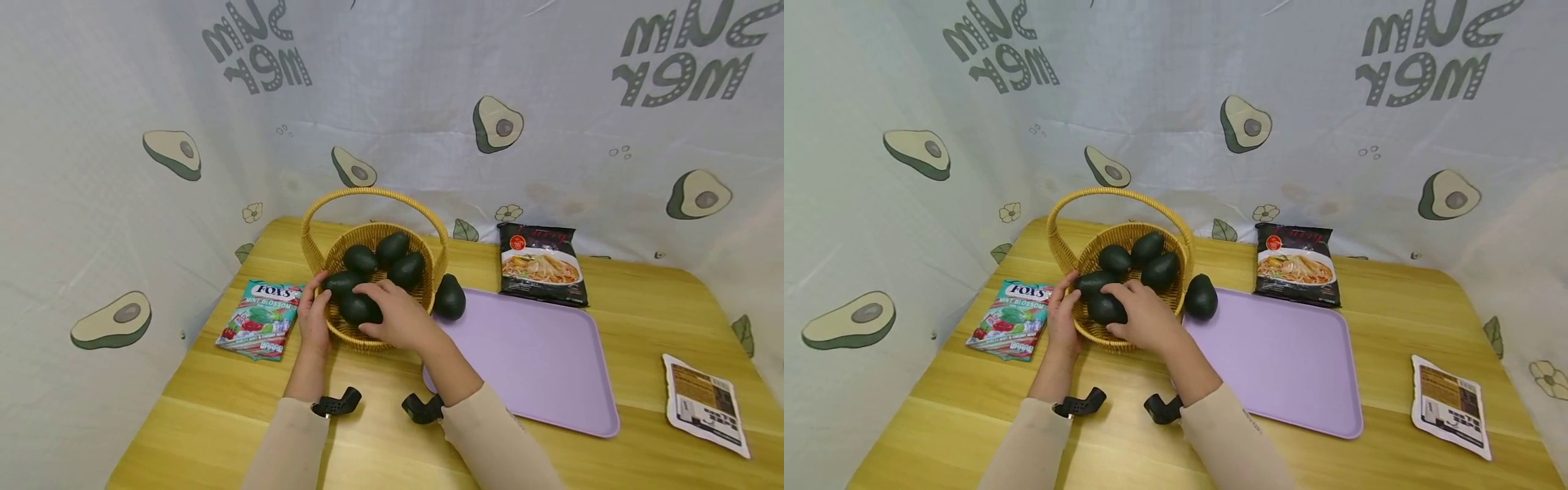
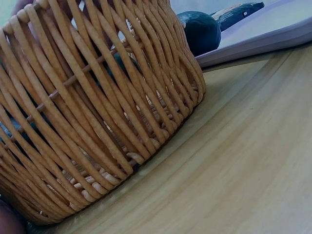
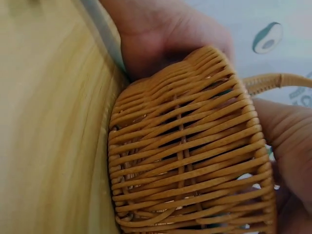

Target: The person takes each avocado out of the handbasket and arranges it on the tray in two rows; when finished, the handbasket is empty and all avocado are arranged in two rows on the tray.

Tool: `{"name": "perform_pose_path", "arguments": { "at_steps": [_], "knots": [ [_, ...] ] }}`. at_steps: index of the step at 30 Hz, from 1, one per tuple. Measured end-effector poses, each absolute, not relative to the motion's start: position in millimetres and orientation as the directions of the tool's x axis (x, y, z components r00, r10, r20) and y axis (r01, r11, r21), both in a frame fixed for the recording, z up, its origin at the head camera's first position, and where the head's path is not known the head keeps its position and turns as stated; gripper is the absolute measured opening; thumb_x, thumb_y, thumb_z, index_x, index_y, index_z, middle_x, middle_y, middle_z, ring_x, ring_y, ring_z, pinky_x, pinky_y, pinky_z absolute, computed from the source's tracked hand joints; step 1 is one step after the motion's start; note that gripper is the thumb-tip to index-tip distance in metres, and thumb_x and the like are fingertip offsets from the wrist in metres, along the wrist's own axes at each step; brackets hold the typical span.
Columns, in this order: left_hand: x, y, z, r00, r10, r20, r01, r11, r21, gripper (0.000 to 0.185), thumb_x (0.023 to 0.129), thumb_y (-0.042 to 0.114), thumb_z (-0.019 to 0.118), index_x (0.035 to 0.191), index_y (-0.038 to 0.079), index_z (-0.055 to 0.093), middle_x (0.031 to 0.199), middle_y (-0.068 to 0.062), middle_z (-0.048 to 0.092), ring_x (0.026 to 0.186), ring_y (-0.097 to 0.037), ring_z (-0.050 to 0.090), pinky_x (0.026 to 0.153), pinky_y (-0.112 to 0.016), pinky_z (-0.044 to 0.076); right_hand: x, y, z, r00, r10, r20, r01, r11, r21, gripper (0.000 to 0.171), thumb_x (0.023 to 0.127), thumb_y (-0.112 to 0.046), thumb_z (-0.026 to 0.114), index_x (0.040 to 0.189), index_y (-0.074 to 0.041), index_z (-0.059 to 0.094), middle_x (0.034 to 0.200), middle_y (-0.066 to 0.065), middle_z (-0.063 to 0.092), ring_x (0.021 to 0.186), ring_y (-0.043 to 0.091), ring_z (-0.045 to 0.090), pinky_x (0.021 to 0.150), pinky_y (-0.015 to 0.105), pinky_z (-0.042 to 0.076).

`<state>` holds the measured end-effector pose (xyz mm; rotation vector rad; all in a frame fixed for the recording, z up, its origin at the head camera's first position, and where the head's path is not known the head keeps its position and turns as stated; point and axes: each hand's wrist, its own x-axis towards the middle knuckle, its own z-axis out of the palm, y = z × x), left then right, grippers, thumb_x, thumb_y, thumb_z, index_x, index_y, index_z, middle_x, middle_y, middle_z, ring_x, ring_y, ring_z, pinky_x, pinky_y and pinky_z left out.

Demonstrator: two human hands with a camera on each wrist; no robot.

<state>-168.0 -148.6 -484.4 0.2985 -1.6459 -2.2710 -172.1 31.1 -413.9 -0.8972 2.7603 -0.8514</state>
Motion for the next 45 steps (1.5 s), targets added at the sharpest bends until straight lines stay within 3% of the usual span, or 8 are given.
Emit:
{"name": "perform_pose_path", "arguments": {
  "at_steps": [7, 18, 28, 31, 35, 42, 45],
  "knots": [
    [-169.7, -148.2, -484.4, -0.93, -0.366, 0.029, 0.14, -0.281, 0.949, 0.043, 0.101, 0.01, 0.049, 0.142, 0.001, 0.055, 0.157, -0.008, 0.044, 0.145, -0.022, 0.037, 0.118, -0.039, 0.03, -152.0, 50.2, -407.3, -0.878, -0.418, 0.235, -0.46, 0.594, -0.66, 0.069, 0.088, -0.03, 0.081, 0.149, -0.025, 0.05, 0.14, 0.005, 0.055, 0.126, 0.028, 0.06, 0.104, 0.05, 0.052],
    [-169.9, -147.3, -482.6, -0.934, -0.355, 0.028, 0.138, -0.29, 0.947, 0.043, 0.101, 0.009, 0.048, 0.143, 0.0, 0.054, 0.16, -0.011, 0.041, 0.15, -0.026, 0.031, 0.123, -0.047, 0.022, -125.6, 92.4, -395.5, -0.919, -0.294, 0.263, -0.386, 0.53, -0.755, 0.07, 0.085, -0.022, 0.085, 0.146, -0.025, 0.052, 0.131, 0.008, 0.054, 0.11, 0.025, 0.061, 0.091, 0.047, 0.058],
    [-168.8, -146.6, -483.1, -0.936, -0.351, 0.018, 0.129, -0.294, 0.947, 0.042, 0.101, 0.009, 0.048, 0.142, 0.002, 0.055, 0.158, -0.009, 0.042, 0.147, -0.023, 0.035, 0.119, -0.041, 0.027, -116.3, 149.6, -378.3, -0.925, -0.165, 0.342, -0.375, 0.539, -0.754, 0.074, 0.081, -0.008, 0.086, 0.146, -0.014, 0.051, 0.134, 0.013, 0.057, 0.118, 0.032, 0.062, 0.091, 0.047, 0.058],
    [-168.6, -147.2, -483.2, -0.936, -0.351, 0.026, 0.139, -0.3, 0.944, 0.042, 0.101, 0.01, 0.048, 0.142, 0.003, 0.056, 0.157, -0.008, 0.042, 0.146, -0.022, 0.036, 0.118, -0.038, 0.029, -116.4, 162.2, -375.1, -0.939, -0.115, 0.324, -0.331, 0.556, -0.762, 0.071, 0.083, -0.009, 0.084, 0.146, -0.013, 0.051, 0.135, 0.014, 0.056, 0.118, 0.032, 0.06, 0.092, 0.026, 0.057],
    [-167.6, -147.8, -484.7, -0.934, -0.357, 0.024, 0.142, -0.307, 0.941, 0.041, 0.101, 0.009, 0.048, 0.141, 0.004, 0.057, 0.157, -0.008, 0.042, 0.146, -0.021, 0.036, 0.116, -0.036, 0.03, -119.4, 176.4, -375.0, -0.957, -0.044, 0.286, -0.259, 0.572, -0.779, 0.069, 0.087, -0.016, 0.082, 0.148, -0.014, 0.051, 0.138, 0.016, 0.055, 0.119, 0.033, 0.06, 0.087, 0.001, 0.042],
    [-162.9, -148.8, -485.7, -0.931, -0.364, 0.003, 0.127, -0.319, 0.939, 0.041, 0.101, 0.008, 0.047, 0.141, 0.004, 0.057, 0.157, -0.008, 0.042, 0.146, -0.021, 0.036, 0.115, -0.034, 0.031, -123.8, 202.6, -383.1, -0.971, 0.106, 0.217, -0.11, 0.605, -0.788, 0.07, 0.088, -0.022, 0.081, 0.15, -0.016, 0.048, 0.133, 0.02, 0.058, 0.114, 0.037, 0.062, 0.081, 0.001, 0.041],
    [-162.3, -149.0, -485.4, -0.931, -0.364, 0.007, 0.132, -0.319, 0.938, 0.041, 0.101, 0.008, 0.047, 0.141, 0.004, 0.057, 0.157, -0.008, 0.042, 0.146, -0.02, 0.035, 0.115, -0.034, 0.031, -125.3, 214.2, -387.8, -0.969, 0.172, 0.18, -0.036, 0.619, -0.785, 0.07, 0.09, -0.024, 0.079, 0.151, -0.016, 0.045, 0.133, 0.023, 0.058, 0.114, 0.039, 0.061, 0.079, 0.008, 0.043]
  ]
}}
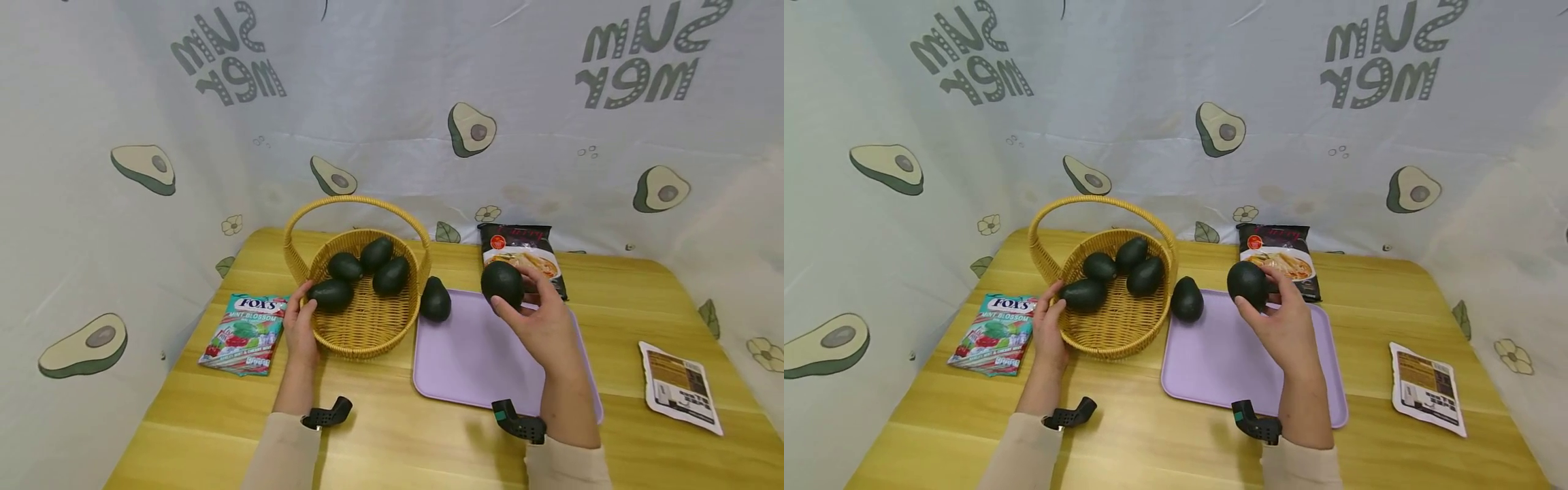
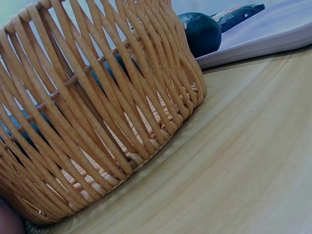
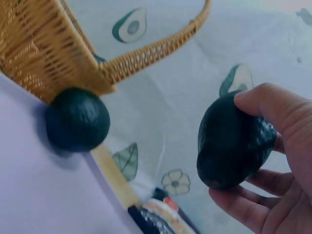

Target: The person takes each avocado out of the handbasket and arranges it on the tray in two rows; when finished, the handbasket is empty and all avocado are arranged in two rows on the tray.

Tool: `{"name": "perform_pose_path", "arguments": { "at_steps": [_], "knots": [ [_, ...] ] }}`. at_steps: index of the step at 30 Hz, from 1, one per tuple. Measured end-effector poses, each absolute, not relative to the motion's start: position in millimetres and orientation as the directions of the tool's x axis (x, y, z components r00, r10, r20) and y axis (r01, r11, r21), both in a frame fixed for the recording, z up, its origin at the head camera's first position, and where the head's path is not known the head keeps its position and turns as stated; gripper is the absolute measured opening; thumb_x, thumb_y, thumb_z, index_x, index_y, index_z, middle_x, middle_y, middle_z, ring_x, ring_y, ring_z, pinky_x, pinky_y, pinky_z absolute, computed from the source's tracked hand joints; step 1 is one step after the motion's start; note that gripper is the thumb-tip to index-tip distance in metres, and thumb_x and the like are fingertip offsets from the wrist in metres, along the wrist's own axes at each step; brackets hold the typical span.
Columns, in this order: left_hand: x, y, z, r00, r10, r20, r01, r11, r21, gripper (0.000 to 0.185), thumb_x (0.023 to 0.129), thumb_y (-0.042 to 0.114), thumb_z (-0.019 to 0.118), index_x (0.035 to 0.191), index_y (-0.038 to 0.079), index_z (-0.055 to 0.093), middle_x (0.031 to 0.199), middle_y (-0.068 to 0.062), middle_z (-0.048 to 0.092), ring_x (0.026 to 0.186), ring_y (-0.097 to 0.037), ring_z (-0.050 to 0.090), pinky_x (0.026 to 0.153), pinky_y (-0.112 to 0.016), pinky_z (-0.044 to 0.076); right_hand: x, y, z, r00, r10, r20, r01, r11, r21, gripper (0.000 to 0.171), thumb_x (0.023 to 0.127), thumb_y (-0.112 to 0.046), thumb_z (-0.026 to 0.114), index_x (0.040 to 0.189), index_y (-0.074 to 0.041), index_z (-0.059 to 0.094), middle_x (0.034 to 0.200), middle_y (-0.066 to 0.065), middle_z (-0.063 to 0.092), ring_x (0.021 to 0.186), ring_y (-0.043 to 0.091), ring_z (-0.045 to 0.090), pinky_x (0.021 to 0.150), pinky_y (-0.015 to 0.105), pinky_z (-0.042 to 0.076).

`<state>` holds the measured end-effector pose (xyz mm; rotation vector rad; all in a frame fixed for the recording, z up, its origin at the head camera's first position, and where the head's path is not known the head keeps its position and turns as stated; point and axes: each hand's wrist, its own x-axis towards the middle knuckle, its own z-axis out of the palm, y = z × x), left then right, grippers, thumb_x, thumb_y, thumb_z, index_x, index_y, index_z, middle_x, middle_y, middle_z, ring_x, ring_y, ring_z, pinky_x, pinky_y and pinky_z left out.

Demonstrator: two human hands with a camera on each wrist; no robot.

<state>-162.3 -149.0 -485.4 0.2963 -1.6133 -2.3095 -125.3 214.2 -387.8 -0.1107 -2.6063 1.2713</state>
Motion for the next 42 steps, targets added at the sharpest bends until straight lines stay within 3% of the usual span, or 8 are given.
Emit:
{"name": "perform_pose_path", "arguments": {
  "at_steps": [6, 11, 23, 31, 42],
  "knots": [
    [-161.2, -150.1, -486.2, -0.929, -0.371, 0.008, 0.134, -0.314, 0.94, 0.04, 0.102, 0.008, 0.047, 0.141, 0.004, 0.057, 0.156, -0.008, 0.043, 0.146, -0.02, 0.035, 0.117, -0.034, 0.03, -132.6, 232.4, -401.6, -0.966, 0.256, 0.036, 0.132, 0.608, -0.783, 0.073, 0.094, -0.037, 0.072, 0.154, -0.013, 0.039, 0.143, 0.025, 0.053, 0.12, 0.041, 0.056, 0.08, 0.035, 0.053],
    [-160.0, -151.2, -487.2, -0.927, -0.376, 0.001, 0.125, -0.304, 0.944, 0.04, 0.102, 0.008, 0.047, 0.141, 0.004, 0.057, 0.157, -0.008, 0.042, 0.147, -0.021, 0.034, 0.119, -0.037, 0.027, -141.8, 238.1, -419.6, -0.951, 0.295, -0.097, 0.262, 0.596, -0.759, 0.08, 0.094, -0.048, 0.068, 0.156, -0.007, 0.035, 0.145, 0.031, 0.049, 0.126, 0.045, 0.055, 0.097, 0.053, 0.051],
    [-160.8, -148.7, -486.4, -0.933, -0.359, -0.006, 0.115, -0.315, 0.942, 0.041, 0.102, 0.009, 0.047, 0.142, 0.005, 0.056, 0.158, -0.007, 0.041, 0.149, -0.02, 0.032, 0.12, -0.037, 0.027, -151.3, 231.6, -444.8, -0.925, 0.335, -0.179, 0.362, 0.633, -0.685, 0.082, 0.094, -0.05, 0.066, 0.153, -0.002, 0.034, 0.141, 0.035, 0.052, 0.128, 0.049, 0.051, 0.1, 0.058, 0.044],
    [-160.5, -148.1, -484.6, -0.93, -0.366, -0.018, 0.108, -0.32, 0.941, 0.04, 0.102, 0.009, 0.047, 0.141, 0.007, 0.058, 0.157, -0.005, 0.041, 0.146, -0.019, 0.035, 0.11, -0.022, 0.035, -152.6, 229.8, -448.8, -0.91, 0.391, -0.137, 0.368, 0.612, -0.7, 0.082, 0.093, -0.054, 0.066, 0.15, -0.001, 0.039, 0.139, 0.033, 0.055, 0.127, 0.048, 0.053, 0.101, 0.058, 0.044],
    [-160.0, -147.9, -482.2, -0.93, -0.369, 0.003, 0.135, -0.333, 0.933, 0.04, 0.101, 0.008, 0.047, 0.14, 0.005, 0.058, 0.152, -0.005, 0.045, 0.14, -0.016, 0.039, 0.105, -0.018, 0.038, -151.6, 228.6, -441.7, -0.933, 0.316, -0.172, 0.338, 0.606, -0.72, 0.079, 0.096, -0.05, 0.063, 0.156, -0.007, 0.035, 0.147, 0.03, 0.05, 0.132, 0.046, 0.053, 0.106, 0.057, 0.044]
  ]
}}
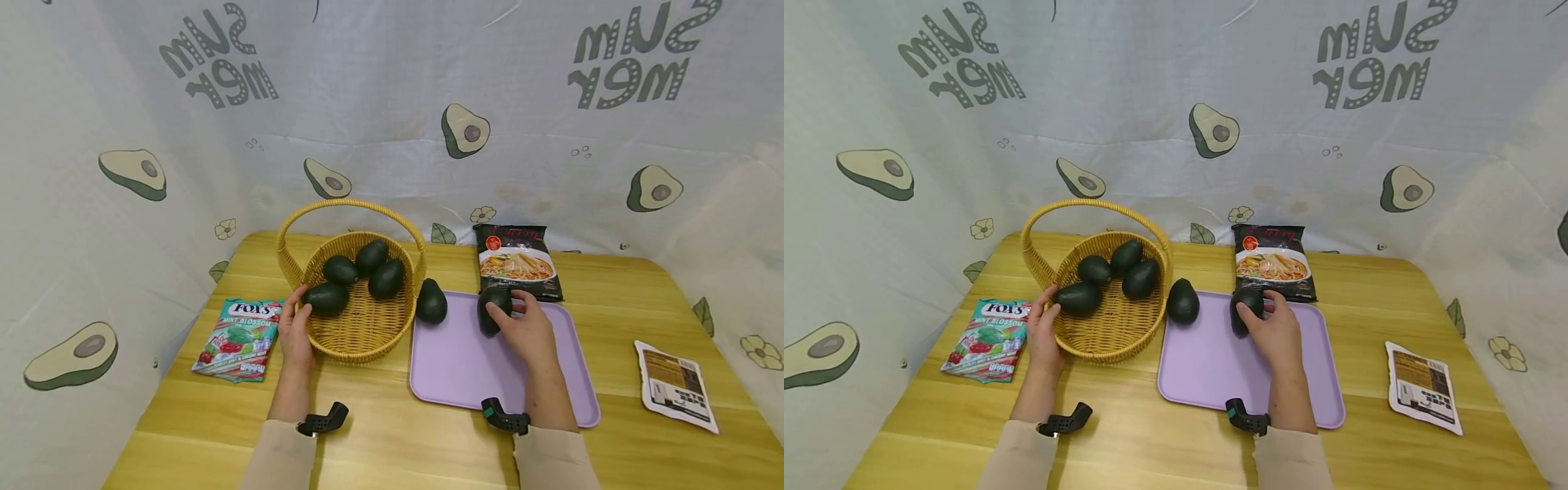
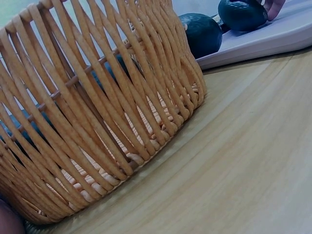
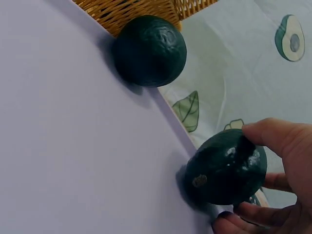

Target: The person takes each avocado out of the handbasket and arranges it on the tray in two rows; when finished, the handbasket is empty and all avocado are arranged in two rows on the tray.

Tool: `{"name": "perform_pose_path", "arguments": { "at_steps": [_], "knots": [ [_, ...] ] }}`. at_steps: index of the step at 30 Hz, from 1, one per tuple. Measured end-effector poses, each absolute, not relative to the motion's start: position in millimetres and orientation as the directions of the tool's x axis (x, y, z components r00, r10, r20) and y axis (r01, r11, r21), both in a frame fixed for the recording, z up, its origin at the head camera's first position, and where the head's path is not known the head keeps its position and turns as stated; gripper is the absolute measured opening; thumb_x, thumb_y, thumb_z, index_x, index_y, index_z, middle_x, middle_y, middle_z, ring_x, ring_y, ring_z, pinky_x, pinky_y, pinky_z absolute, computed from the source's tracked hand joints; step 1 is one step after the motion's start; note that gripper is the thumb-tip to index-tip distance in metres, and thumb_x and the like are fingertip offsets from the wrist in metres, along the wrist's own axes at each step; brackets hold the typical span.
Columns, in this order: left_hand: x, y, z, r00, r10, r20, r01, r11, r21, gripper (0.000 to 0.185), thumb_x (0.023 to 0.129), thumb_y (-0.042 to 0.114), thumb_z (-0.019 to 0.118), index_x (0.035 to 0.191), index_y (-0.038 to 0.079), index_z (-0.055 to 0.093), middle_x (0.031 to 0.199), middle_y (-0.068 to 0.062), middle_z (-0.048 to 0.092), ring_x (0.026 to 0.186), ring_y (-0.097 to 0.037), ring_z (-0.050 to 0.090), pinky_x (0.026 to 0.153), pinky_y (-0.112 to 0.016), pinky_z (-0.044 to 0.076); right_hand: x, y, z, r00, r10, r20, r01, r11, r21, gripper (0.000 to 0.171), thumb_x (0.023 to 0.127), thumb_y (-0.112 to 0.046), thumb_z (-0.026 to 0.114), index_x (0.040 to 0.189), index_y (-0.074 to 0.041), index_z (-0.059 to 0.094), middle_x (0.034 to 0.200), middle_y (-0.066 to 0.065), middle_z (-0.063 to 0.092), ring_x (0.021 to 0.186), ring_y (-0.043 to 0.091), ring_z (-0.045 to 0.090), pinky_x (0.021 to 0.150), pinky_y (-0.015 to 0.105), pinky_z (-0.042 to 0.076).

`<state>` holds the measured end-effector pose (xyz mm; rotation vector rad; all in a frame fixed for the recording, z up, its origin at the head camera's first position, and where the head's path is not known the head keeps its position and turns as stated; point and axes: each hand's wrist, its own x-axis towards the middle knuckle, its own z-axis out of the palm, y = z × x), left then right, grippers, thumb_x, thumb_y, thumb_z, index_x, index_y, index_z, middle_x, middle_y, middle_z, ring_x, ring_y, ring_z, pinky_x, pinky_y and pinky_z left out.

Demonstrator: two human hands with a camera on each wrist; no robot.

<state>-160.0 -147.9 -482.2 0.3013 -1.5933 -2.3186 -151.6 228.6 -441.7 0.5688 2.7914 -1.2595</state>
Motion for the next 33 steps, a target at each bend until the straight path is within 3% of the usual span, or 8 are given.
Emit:
{"name": "perform_pose_path", "arguments": {
  "at_steps": [5, 11, 17, 27, 33],
  "knots": [
    [-159.5, -147.8, -482.2, -0.933, -0.36, 0.006, 0.132, -0.324, 0.937, 0.04, 0.102, 0.008, 0.047, 0.14, 0.006, 0.058, 0.156, -0.007, 0.042, 0.143, -0.017, 0.037, 0.105, -0.019, 0.037, -151.6, 227.2, -440.5, -0.96, 0.236, -0.149, 0.268, 0.638, -0.722, 0.071, 0.098, -0.039, 0.062, 0.158, -0.012, 0.035, 0.151, 0.03, 0.046, 0.128, 0.045, 0.053, 0.101, 0.057, 0.046],
    [-160.1, -147.5, -481.7, -0.929, -0.369, 0.01, 0.14, -0.327, 0.934, 0.04, 0.101, 0.008, 0.047, 0.139, 0.005, 0.059, 0.153, -0.005, 0.044, 0.141, -0.015, 0.039, 0.105, -0.018, 0.038, -151.9, 228.8, -441.4, -0.971, 0.199, -0.131, 0.232, 0.665, -0.71, 0.074, 0.093, -0.028, 0.065, 0.158, -0.011, 0.034, 0.15, 0.03, 0.047, 0.119, 0.042, 0.056, 0.094, 0.052, 0.047],
    [-160.5, -148.1, -483.0, -0.927, -0.375, -0.005, 0.123, -0.316, 0.941, 0.04, 0.101, 0.009, 0.048, 0.139, 0.006, 0.059, 0.151, -0.004, 0.046, 0.138, -0.015, 0.041, 0.104, -0.017, 0.039, -149.7, 235.4, -442.2, -0.965, 0.247, -0.092, 0.239, 0.677, -0.696, 0.073, 0.093, -0.026, 0.067, 0.157, -0.008, 0.035, 0.148, 0.033, 0.047, 0.12, 0.045, 0.055, 0.099, 0.059, 0.045],
    [-160.1, -147.9, -482.0, -0.929, -0.369, 0.001, 0.126, -0.316, 0.94, 0.041, 0.101, 0.008, 0.047, 0.14, 0.005, 0.057, 0.151, -0.004, 0.046, 0.14, -0.015, 0.04, 0.105, -0.018, 0.037, -151.3, 234.7, -444.9, -0.971, 0.229, -0.076, 0.209, 0.641, -0.738, 0.075, 0.094, -0.028, 0.07, 0.157, -0.006, 0.036, 0.15, 0.031, 0.047, 0.118, 0.044, 0.057, 0.097, 0.055, 0.046],
    [-159.9, -147.9, -482.3, -0.93, -0.368, -0.005, 0.119, -0.312, 0.943, 0.04, 0.101, 0.009, 0.047, 0.14, 0.007, 0.058, 0.15, -0.002, 0.046, 0.14, -0.016, 0.039, 0.106, -0.018, 0.038, -151.9, 236.8, -446.0, -0.97, 0.226, -0.093, 0.22, 0.64, -0.736, 0.079, 0.094, -0.03, 0.071, 0.159, -0.006, 0.032, 0.151, 0.032, 0.043, 0.124, 0.048, 0.055, 0.102, 0.058, 0.046]
  ]
}}
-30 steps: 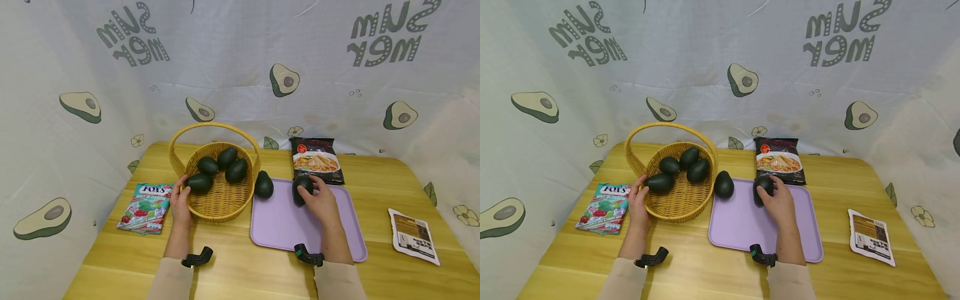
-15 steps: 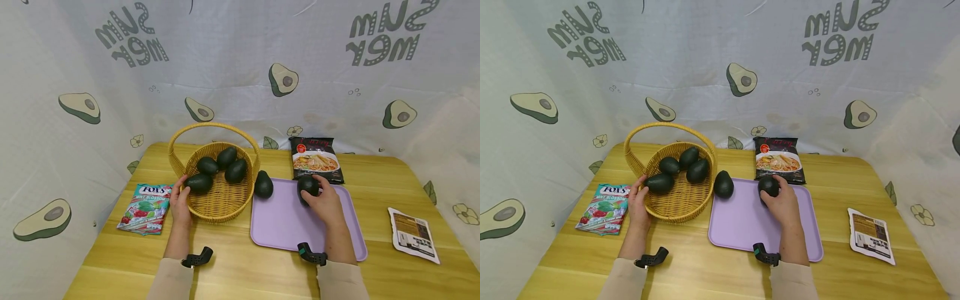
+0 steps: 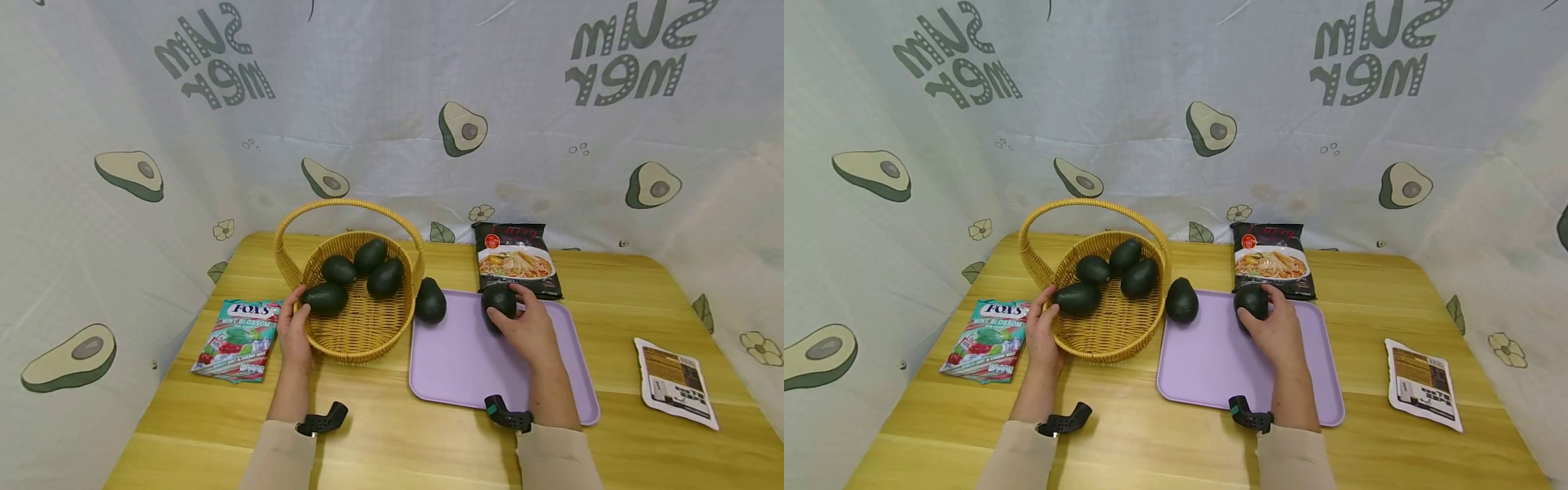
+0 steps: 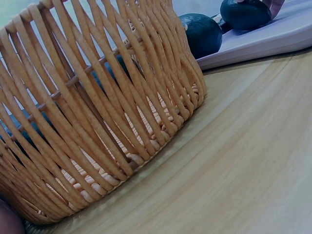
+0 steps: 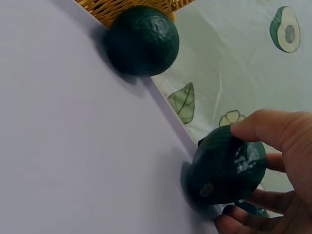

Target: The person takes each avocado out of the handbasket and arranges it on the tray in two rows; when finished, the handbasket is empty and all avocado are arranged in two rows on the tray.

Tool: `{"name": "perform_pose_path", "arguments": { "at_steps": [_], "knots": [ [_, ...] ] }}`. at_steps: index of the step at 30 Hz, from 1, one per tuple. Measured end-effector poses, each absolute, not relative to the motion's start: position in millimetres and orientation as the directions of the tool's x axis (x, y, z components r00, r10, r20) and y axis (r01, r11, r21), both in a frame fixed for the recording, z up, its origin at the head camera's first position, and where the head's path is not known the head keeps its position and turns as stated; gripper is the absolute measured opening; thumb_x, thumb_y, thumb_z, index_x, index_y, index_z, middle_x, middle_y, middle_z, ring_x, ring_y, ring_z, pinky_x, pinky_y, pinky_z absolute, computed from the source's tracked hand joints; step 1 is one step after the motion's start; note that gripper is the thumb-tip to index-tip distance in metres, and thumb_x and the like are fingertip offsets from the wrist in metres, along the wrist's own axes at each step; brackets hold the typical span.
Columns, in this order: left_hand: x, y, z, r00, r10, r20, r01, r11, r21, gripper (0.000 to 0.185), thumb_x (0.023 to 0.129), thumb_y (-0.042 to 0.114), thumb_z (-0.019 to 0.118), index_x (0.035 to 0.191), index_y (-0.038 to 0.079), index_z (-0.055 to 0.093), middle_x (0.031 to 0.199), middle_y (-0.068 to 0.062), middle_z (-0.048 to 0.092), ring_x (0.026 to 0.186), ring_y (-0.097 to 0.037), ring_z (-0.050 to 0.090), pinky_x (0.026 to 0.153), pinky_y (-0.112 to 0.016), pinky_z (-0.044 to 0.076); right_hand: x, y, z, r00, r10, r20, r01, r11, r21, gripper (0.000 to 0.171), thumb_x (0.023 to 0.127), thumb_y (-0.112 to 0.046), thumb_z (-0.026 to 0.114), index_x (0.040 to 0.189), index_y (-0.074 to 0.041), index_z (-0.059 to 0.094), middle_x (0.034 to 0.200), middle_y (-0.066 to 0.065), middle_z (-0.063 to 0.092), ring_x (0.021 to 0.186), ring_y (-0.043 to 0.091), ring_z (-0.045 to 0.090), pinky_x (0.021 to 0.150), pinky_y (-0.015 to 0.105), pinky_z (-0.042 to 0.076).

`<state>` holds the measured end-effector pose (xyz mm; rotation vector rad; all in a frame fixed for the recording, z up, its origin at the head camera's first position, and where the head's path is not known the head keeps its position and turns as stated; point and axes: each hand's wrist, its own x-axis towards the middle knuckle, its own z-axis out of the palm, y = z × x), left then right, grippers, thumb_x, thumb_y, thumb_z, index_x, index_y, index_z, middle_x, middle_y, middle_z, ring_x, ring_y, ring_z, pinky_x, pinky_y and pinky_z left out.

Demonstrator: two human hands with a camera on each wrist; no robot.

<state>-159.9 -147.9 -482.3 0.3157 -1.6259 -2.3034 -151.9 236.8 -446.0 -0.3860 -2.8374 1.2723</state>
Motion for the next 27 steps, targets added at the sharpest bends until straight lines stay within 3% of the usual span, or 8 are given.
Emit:
{"name": "perform_pose_path", "arguments": {
  "at_steps": [11, 20, 27],
  "knots": [
    [-160.1, -148.5, -483.9, -0.933, -0.359, 0.014, 0.138, -0.323, 0.936, 0.04, 0.102, 0.009, 0.046, 0.141, 0.005, 0.057, 0.156, -0.007, 0.042, 0.14, -0.015, 0.039, 0.105, -0.017, 0.039, -151.4, 234.1, -440.8, -0.971, 0.224, -0.086, 0.214, 0.647, -0.732, 0.08, 0.093, -0.031, 0.072, 0.158, -0.006, 0.033, 0.152, 0.032, 0.042, 0.128, 0.049, 0.052, 0.104, 0.06, 0.044],
    [-160.8, -147.8, -482.7, -0.93, -0.367, 0.008, 0.136, -0.326, 0.936, 0.04, 0.102, 0.009, 0.047, 0.14, 0.006, 0.058, 0.151, -0.004, 0.045, 0.137, -0.014, 0.041, 0.105, -0.017, 0.039, -151.6, 231.9, -440.2, -0.971, 0.223, -0.092, 0.221, 0.668, -0.711, 0.081, 0.092, -0.03, 0.073, 0.158, -0.006, 0.032, 0.152, 0.031, 0.041, 0.129, 0.048, 0.05, 0.105, 0.061, 0.042],
    [-160.3, -148.0, -482.2, -0.929, -0.37, 0.013, 0.133, -0.302, 0.944, 0.04, 0.102, 0.009, 0.046, 0.14, 0.005, 0.057, 0.149, -0.004, 0.047, 0.138, -0.014, 0.042, 0.105, -0.017, 0.038, -143.9, 226.3, -420.0, -0.962, 0.273, 0.0, 0.191, 0.675, -0.713, 0.074, 0.094, -0.031, 0.07, 0.156, -0.006, 0.038, 0.152, 0.028, 0.041, 0.134, 0.046, 0.045, 0.109, 0.06, 0.042]
  ]
}}
